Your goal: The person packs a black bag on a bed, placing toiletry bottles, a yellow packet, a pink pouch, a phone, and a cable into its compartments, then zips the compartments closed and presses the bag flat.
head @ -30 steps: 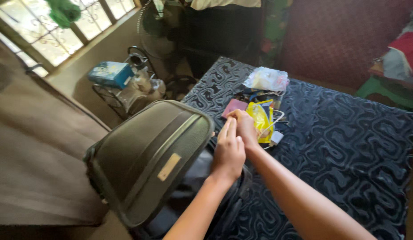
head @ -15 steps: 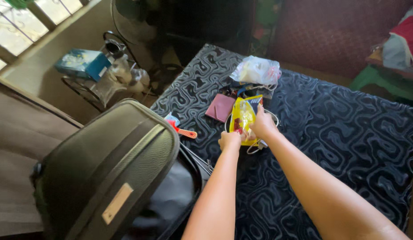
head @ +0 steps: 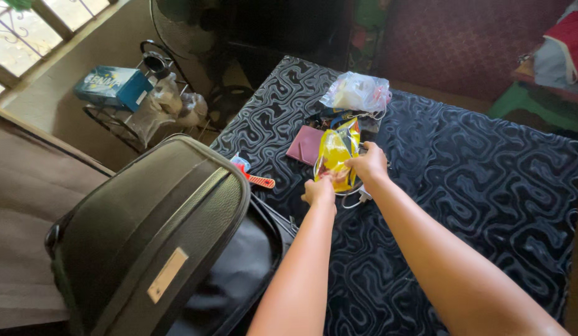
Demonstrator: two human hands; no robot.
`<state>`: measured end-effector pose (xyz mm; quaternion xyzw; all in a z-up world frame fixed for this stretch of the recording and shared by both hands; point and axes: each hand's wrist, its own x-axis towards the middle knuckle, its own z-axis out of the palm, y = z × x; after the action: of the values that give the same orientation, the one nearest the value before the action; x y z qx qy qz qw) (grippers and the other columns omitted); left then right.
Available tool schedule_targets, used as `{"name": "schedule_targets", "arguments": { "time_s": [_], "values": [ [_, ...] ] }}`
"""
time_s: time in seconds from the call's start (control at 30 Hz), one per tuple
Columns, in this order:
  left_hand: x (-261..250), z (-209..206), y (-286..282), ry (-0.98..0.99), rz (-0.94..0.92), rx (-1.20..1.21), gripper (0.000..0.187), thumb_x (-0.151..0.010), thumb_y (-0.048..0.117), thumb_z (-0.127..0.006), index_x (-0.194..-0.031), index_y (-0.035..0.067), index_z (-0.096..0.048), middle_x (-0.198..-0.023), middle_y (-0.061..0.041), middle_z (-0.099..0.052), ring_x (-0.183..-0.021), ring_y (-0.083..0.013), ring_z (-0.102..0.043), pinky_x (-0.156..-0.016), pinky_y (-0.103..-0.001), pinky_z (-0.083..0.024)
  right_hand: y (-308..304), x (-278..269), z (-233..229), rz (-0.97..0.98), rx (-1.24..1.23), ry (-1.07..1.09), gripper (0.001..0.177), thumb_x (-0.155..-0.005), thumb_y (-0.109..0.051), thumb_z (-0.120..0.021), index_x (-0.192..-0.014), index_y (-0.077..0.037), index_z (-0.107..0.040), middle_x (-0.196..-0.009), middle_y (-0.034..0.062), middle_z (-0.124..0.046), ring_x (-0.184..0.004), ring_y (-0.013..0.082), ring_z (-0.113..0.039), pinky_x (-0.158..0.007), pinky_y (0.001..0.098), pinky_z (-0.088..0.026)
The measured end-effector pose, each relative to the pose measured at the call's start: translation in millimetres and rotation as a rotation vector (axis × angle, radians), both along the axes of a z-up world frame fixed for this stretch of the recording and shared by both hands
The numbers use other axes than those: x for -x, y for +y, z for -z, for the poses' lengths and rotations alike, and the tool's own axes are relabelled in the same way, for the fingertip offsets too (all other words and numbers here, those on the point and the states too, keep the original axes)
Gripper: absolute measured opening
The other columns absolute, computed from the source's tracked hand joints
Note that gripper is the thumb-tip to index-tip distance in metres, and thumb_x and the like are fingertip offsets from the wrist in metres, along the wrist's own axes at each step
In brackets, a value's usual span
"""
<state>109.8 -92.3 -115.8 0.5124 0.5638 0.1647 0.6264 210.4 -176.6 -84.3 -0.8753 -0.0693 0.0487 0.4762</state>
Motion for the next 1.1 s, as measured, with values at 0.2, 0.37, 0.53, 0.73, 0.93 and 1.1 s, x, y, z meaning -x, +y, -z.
{"name": "schedule_targets", "arguments": {
  "time_s": [0.2, 0.37, 0.53, 0.73, 0.93, 1.1],
  "values": [
    [29, -55, 8, -0.523, -0.232, 0.254, 0.075, -0.073, 0.007, -0.081, -0.14, 0.003, -0.047, -0.125, -0.013, -0.066, -0.108, -0.0249, -0.068, -0.092, -0.04, -0.058, -8, 52, -61, -0.018, -0.512, 0.302, 0.067, -0.067, -0.004, -0.079, -0.132, -0.004, -0.064, -0.099, 0.0093, -0.075, -0.077, 0.02, -0.07, -0.062, 0.0317, -0.054],
    [83, -109, 4, -0.616, -0.115, 0.024, 0.061, -0.074, -0.007, -0.076, -0.13, 0.002, -0.055, -0.115, -0.01, -0.067, -0.098, -0.0187, -0.069, -0.09, -0.033, -0.055, -31, 104, -124, -0.008, -0.647, 0.529, 0.049, -0.074, -0.017, -0.075, -0.122, -0.014, -0.064, -0.091, 0.003, -0.067, -0.073, 0.0209, -0.067, -0.058, 0.0359, -0.055],
    [168, -148, 11, -0.854, 0.078, -0.007, 0.05, -0.076, -0.009, -0.074, -0.122, 0.004, -0.056, -0.102, -0.005, -0.068, -0.09, -0.0142, -0.067, -0.082, -0.03, -0.054, -53, 151, -177, 0.007, -0.795, 0.606, 0.043, -0.082, -0.032, -0.072, -0.121, -0.02, -0.057, -0.099, -0.0009, -0.07, -0.081, 0.0228, -0.07, -0.064, 0.0381, -0.057],
    [299, -146, 42, -0.715, 0.221, 0.127, 0.013, -0.091, 0.013, -0.067, -0.095, 0.001, -0.067, -0.077, -0.002, -0.063, -0.07, -0.0115, -0.059, -0.066, -0.026, -0.048, -44, 211, -197, -0.511, -0.58, 0.638, 0.043, -0.083, -0.027, -0.077, -0.122, -0.009, -0.069, -0.099, 0.0034, -0.071, -0.084, 0.0152, -0.069, -0.07, 0.0346, -0.061],
    [384, -162, 66, -0.491, 0.092, -0.204, 0.008, -0.085, 0.006, -0.07, -0.083, 0.01, -0.064, -0.075, 0.004, -0.058, -0.063, -0.0054, -0.054, -0.059, -0.025, -0.045, -7, 258, -191, -0.656, -0.351, 0.652, 0.043, -0.076, -0.022, -0.082, -0.113, -0.002, -0.071, -0.091, 0.0069, -0.074, -0.073, 0.0184, -0.071, -0.067, 0.0332, -0.062],
    [422, -186, 65, -0.857, 0.11, -0.178, 0.015, -0.09, 0.004, -0.063, -0.083, 0.003, -0.05, -0.065, -0.003, -0.047, -0.05, -0.0128, -0.047, -0.044, -0.029, -0.034, 28, 285, -162, -0.702, -0.254, 0.526, 0.038, -0.082, -0.026, -0.082, -0.11, -0.003, -0.071, -0.089, 0.0038, -0.07, -0.069, 0.0126, -0.063, -0.062, 0.0293, -0.055]
  ]
}}
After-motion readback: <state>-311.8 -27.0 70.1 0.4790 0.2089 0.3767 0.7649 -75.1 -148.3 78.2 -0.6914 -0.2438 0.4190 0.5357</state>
